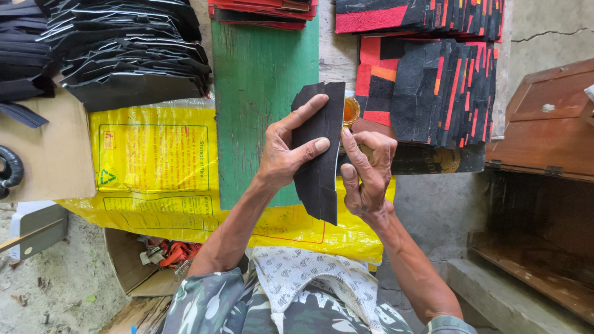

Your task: The person repeatedly picks a black rubber piece and a red-and-black patterned insole, presses them together, and places the assembled pair on a stack. The process is repeated multiple times with consistent hand motions and stacking.

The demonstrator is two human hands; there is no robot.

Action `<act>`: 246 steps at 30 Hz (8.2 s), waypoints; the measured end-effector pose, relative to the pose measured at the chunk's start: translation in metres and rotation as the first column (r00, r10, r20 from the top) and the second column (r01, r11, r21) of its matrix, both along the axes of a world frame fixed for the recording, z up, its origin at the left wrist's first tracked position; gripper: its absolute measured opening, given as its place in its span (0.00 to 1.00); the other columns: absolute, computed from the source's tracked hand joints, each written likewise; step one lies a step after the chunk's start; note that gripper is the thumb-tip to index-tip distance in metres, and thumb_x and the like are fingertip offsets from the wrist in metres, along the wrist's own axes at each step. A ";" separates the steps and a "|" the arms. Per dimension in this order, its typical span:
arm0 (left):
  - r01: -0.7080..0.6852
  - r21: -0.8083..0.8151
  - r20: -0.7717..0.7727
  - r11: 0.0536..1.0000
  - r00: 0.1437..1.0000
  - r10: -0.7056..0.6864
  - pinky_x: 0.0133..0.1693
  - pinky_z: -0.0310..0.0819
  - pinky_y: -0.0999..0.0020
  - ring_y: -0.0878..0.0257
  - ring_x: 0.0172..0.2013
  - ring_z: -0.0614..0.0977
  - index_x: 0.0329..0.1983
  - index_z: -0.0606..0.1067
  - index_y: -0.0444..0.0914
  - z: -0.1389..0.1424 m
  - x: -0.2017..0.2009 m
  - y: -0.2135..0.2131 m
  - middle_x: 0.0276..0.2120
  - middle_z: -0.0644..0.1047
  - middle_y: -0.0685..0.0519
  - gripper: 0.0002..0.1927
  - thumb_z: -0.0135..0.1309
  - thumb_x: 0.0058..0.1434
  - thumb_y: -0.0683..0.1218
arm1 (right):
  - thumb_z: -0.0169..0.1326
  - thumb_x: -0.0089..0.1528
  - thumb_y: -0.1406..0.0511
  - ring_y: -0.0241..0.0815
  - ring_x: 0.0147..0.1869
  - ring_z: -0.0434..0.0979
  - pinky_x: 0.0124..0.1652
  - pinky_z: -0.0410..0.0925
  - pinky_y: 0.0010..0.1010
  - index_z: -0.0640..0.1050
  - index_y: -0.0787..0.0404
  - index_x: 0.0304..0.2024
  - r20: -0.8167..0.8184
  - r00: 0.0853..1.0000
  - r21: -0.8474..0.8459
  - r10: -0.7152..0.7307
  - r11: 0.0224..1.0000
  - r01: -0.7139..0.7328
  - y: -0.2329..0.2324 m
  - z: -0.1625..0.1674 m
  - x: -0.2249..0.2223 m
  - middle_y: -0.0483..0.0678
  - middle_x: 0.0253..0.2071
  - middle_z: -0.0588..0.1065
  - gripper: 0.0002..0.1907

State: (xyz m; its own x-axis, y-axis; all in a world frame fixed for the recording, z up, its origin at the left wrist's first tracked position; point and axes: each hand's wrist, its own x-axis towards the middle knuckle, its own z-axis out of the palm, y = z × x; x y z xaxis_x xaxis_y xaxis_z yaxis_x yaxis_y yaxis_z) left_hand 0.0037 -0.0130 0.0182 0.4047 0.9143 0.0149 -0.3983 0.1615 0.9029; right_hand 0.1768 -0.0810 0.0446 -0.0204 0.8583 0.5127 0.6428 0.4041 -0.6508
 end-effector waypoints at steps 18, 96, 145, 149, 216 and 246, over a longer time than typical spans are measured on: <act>0.011 0.046 -0.051 0.999 0.999 -0.009 0.68 0.69 0.66 0.62 0.63 0.75 0.72 0.66 0.31 0.006 0.002 0.004 0.65 0.73 0.47 0.38 0.67 0.60 0.38 | 0.44 0.72 0.67 0.41 0.70 0.66 0.70 0.61 0.34 0.63 0.64 0.74 -0.785 0.619 -0.238 0.006 0.920 -0.310 -0.008 0.001 0.003 0.49 0.68 0.66 0.26; -0.059 -0.229 0.188 0.972 0.977 0.103 0.59 0.76 0.63 0.60 0.53 0.80 0.63 0.73 0.27 -0.033 -0.019 0.005 0.54 0.78 0.45 0.32 0.70 0.54 0.36 | 0.60 0.49 0.73 0.56 0.76 0.57 0.69 0.48 0.49 0.85 0.55 0.37 0.480 0.856 -0.211 0.192 0.972 -0.100 0.067 -0.029 0.063 0.52 0.69 0.67 0.14; -0.029 -0.010 0.050 1.000 0.998 0.030 0.67 0.70 0.66 0.62 0.62 0.76 0.71 0.68 0.31 -0.004 0.000 0.003 0.64 0.74 0.47 0.37 0.68 0.59 0.38 | 0.51 0.70 0.75 0.42 0.56 0.66 0.57 0.64 0.28 0.73 0.62 0.66 -0.207 0.976 -0.166 0.065 0.981 -0.100 -0.003 0.003 0.001 0.46 0.50 0.67 0.21; -0.046 -0.016 0.060 0.999 0.997 0.047 0.68 0.69 0.65 0.62 0.64 0.75 0.71 0.68 0.31 -0.004 0.001 0.003 0.65 0.73 0.46 0.37 0.68 0.59 0.38 | 0.55 0.66 0.77 0.44 0.54 0.66 0.56 0.63 0.33 0.78 0.61 0.61 -0.036 0.999 -0.069 0.018 0.997 -0.020 -0.005 0.008 0.001 0.46 0.46 0.69 0.20; -0.108 0.084 -0.005 0.991 0.994 0.109 0.72 0.66 0.63 0.59 0.69 0.72 0.74 0.63 0.29 0.003 0.001 0.018 0.69 0.69 0.44 0.44 0.71 0.57 0.41 | 0.47 0.62 0.76 0.46 0.78 0.59 0.75 0.54 0.38 0.70 0.62 0.70 -0.456 0.885 -0.328 0.096 0.906 -0.268 -0.028 0.021 0.003 0.53 0.72 0.64 0.31; -0.052 -0.068 0.172 0.996 0.983 0.063 0.70 0.68 0.62 0.58 0.66 0.73 0.73 0.62 0.28 -0.005 0.003 0.017 0.68 0.69 0.43 0.45 0.71 0.55 0.37 | 0.52 0.62 0.78 0.52 0.69 0.65 0.67 0.62 0.41 0.82 0.54 0.53 0.124 0.991 0.027 0.046 0.998 -0.050 -0.023 0.019 0.014 0.50 0.63 0.71 0.21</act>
